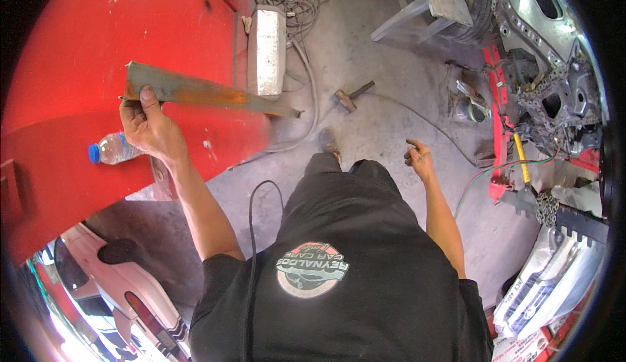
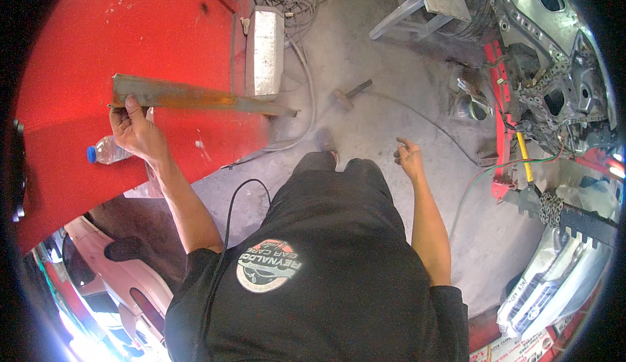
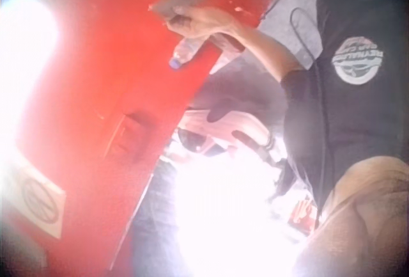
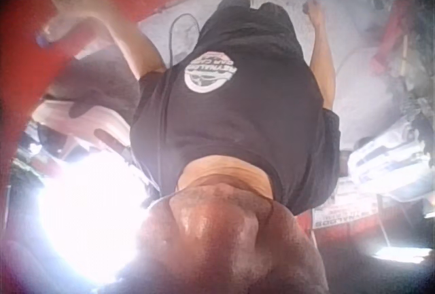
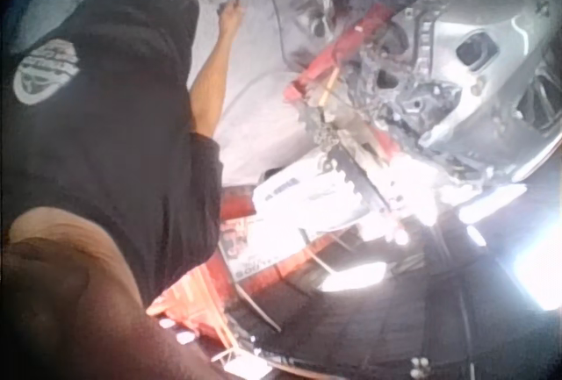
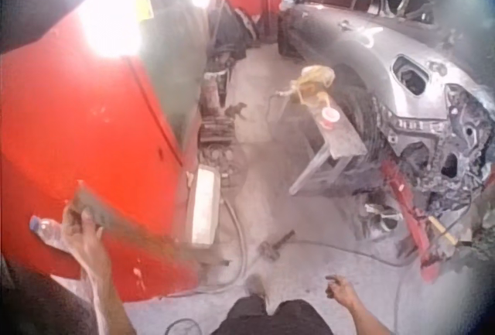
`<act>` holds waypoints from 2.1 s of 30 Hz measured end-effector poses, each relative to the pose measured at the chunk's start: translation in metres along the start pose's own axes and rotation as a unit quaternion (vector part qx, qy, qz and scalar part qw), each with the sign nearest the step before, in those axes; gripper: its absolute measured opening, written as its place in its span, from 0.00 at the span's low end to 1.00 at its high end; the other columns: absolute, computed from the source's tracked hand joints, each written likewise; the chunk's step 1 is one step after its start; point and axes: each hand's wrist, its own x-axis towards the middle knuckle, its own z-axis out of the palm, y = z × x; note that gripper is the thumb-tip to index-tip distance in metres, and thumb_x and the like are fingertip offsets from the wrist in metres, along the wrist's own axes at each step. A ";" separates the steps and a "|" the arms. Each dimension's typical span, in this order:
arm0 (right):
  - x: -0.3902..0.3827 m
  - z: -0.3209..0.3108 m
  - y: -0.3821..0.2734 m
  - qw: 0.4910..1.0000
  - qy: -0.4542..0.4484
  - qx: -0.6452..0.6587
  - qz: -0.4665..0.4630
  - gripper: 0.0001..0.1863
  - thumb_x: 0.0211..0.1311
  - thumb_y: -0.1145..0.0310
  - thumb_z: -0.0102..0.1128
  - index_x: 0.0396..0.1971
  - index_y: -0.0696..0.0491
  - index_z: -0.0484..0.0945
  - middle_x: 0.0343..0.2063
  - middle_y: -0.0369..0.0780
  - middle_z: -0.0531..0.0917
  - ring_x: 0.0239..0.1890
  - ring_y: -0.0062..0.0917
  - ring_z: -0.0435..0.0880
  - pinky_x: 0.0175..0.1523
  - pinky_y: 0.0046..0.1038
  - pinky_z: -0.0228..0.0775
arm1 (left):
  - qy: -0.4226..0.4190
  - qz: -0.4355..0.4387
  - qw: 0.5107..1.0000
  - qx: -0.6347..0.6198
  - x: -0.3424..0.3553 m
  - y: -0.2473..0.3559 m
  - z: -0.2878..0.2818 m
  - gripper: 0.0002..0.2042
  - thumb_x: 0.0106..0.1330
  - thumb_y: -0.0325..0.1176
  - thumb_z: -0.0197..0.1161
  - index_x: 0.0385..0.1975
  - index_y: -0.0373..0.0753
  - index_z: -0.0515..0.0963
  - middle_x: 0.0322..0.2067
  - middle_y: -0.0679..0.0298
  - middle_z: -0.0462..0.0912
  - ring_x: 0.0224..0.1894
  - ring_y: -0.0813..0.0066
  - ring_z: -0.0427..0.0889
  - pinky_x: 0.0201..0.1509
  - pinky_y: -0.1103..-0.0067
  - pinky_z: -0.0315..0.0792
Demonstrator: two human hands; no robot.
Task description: The person removes a metal panel from the front of a car, inspects the exposed frame, and repositions the panel. They use a pry bar to adjust the panel alignment and repeatedly check fitment along the edges.
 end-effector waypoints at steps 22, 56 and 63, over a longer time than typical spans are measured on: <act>-0.045 -0.004 0.059 0.994 0.013 -0.008 0.107 0.19 0.63 0.71 0.48 0.52 0.60 0.75 0.23 0.43 0.81 0.19 0.26 0.80 0.25 0.26 0.74 | 0.158 -0.052 0.984 0.062 0.062 -0.149 0.004 0.16 0.65 0.26 0.58 0.47 0.22 0.68 0.46 0.46 0.76 0.45 0.62 0.77 0.49 0.69 0.73; -0.065 -0.010 0.073 0.992 0.074 0.002 0.105 0.17 0.62 0.72 0.49 0.49 0.60 0.77 0.22 0.44 0.81 0.21 0.27 0.81 0.25 0.28 0.75 | 0.005 -0.371 0.928 -0.029 -0.023 -0.212 0.017 0.40 0.62 0.32 0.62 0.70 0.40 0.43 0.63 0.48 0.62 0.61 0.54 0.69 0.60 0.52 0.65; -0.045 -0.005 -0.004 0.997 0.059 -0.041 0.042 0.18 0.61 0.72 0.49 0.50 0.59 0.76 0.26 0.46 0.83 0.25 0.29 0.83 0.31 0.31 0.78 | -0.244 -0.445 0.862 -0.004 -0.136 -0.316 0.014 0.16 0.66 0.32 0.59 0.52 0.35 0.72 0.37 0.61 0.77 0.34 0.72 0.78 0.33 0.75 0.74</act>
